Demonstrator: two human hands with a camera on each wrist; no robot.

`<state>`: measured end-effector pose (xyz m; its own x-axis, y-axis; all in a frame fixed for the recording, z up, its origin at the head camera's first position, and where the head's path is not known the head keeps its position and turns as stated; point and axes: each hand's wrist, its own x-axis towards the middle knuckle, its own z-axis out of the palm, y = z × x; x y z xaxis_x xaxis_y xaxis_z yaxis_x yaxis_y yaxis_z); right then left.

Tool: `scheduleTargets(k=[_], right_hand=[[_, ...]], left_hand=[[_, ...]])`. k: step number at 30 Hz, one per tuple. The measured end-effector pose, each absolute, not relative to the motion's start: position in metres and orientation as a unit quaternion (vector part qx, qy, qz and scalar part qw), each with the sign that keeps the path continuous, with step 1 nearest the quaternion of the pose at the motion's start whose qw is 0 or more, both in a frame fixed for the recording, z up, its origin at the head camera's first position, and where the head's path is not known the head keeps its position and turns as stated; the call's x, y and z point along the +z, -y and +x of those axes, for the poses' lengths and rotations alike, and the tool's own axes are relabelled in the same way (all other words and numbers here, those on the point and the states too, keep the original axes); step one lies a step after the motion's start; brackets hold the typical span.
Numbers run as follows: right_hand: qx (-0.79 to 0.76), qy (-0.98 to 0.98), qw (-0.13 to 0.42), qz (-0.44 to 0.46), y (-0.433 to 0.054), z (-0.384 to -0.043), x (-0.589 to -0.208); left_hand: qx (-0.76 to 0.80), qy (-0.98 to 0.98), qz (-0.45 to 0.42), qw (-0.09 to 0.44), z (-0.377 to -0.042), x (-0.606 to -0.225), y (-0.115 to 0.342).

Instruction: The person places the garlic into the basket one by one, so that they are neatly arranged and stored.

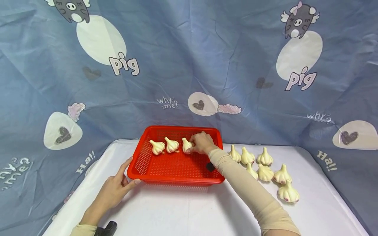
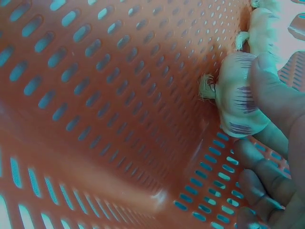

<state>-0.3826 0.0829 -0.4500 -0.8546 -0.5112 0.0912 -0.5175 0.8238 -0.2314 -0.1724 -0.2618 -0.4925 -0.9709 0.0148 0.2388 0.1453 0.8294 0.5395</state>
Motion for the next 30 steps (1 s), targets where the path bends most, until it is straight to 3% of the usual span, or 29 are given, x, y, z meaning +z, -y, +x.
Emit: scheduleTargets(k=[30], right_hand=[[0.056,0.959,0.025,0.278,-0.0785,-0.3785,-0.4473]], left_hand=[[-0.294,0.949,-0.037,0.108,-0.1730,-0.4912,0.2622]])
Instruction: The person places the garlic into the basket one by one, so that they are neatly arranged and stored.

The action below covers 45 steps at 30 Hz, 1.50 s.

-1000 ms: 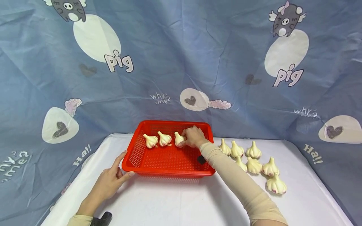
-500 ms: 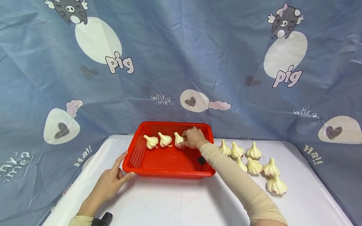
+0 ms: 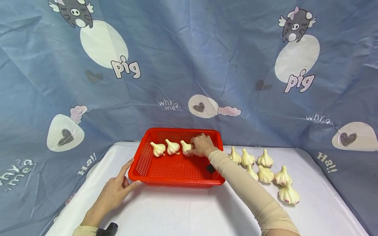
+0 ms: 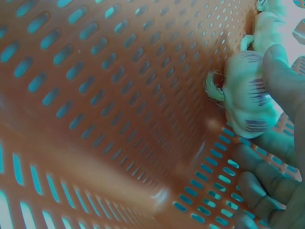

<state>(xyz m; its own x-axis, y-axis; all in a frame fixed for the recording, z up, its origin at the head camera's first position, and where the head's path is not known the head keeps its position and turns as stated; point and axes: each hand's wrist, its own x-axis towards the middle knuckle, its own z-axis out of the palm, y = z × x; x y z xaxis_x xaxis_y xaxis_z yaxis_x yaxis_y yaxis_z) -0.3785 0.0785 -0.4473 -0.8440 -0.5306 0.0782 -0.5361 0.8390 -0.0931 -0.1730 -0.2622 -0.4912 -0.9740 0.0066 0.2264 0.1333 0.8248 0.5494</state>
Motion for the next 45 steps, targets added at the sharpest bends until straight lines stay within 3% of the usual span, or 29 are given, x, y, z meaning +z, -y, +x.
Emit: scheduleTargets(k=[17,27,33,40,45], right_hand=[[0.027,0.964,0.020,0.262,-0.080,-0.377,-0.445],[0.058,0.960,0.054,0.270,-0.100,-0.378,-0.397],[0.058,0.958,0.073,0.271,-0.139,-0.370,-0.370],[0.043,0.955,0.113,0.270,-0.217,-0.350,-0.357],[0.020,0.963,0.113,0.242,-0.270,-0.331,-0.350]], left_hand=[[-0.293,0.948,-0.051,0.112,-0.177,-0.492,0.261],[-0.287,0.949,-0.055,0.115,-0.180,-0.491,0.262],[-0.293,0.948,-0.052,0.110,-0.180,-0.490,0.259],[-0.300,0.948,-0.039,0.099,-0.174,-0.489,0.257],[-0.301,0.947,-0.039,0.107,-0.171,-0.488,0.259]])
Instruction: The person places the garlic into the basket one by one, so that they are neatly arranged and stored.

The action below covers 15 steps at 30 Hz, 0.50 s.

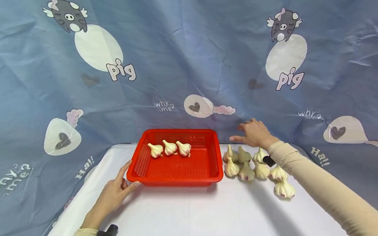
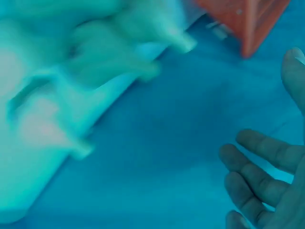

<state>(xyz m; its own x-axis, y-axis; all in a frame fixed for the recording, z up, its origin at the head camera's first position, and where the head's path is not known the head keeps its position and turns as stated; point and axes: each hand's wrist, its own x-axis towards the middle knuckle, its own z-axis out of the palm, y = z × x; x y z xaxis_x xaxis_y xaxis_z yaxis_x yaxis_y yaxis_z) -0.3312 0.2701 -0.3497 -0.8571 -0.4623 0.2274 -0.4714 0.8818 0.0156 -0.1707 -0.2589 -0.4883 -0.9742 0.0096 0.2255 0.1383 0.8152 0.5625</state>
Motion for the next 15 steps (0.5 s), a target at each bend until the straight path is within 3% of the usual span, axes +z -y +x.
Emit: scheduleTargets(k=[15], right_hand=[[0.026,0.977,0.054,0.203,-0.365,-0.279,-0.376]], left_hand=[[-0.304,0.945,-0.044,0.109,-0.171,-0.491,0.259]])
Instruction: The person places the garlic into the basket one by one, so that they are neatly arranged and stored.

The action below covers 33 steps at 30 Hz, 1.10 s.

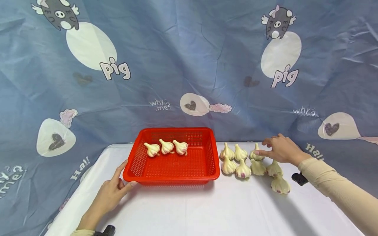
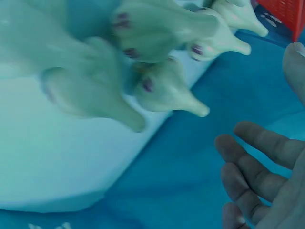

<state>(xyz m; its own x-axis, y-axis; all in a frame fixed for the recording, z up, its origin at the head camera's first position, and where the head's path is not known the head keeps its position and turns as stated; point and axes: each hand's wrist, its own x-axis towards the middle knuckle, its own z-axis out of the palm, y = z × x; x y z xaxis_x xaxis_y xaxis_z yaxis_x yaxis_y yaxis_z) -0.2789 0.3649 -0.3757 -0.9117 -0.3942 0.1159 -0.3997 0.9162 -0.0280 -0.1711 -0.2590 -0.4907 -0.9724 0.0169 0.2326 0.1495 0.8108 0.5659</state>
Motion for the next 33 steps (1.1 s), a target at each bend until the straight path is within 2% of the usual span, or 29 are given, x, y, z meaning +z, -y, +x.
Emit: scheduleTargets(k=[7,19,26,33], right_hand=[[0.061,0.976,0.063,0.200,-0.389,-0.254,-0.393],[0.092,0.984,0.038,0.148,-0.441,-0.220,-0.418],[0.132,0.983,0.026,0.126,-0.452,-0.205,-0.433],[0.155,0.976,0.041,0.145,-0.453,-0.193,-0.453]], left_hand=[[-0.304,0.946,-0.041,0.104,-0.171,-0.491,0.258],[-0.303,0.945,-0.043,0.112,-0.171,-0.492,0.259],[-0.304,0.944,-0.045,0.119,-0.170,-0.493,0.260],[-0.303,0.944,-0.047,0.119,-0.171,-0.493,0.260]])
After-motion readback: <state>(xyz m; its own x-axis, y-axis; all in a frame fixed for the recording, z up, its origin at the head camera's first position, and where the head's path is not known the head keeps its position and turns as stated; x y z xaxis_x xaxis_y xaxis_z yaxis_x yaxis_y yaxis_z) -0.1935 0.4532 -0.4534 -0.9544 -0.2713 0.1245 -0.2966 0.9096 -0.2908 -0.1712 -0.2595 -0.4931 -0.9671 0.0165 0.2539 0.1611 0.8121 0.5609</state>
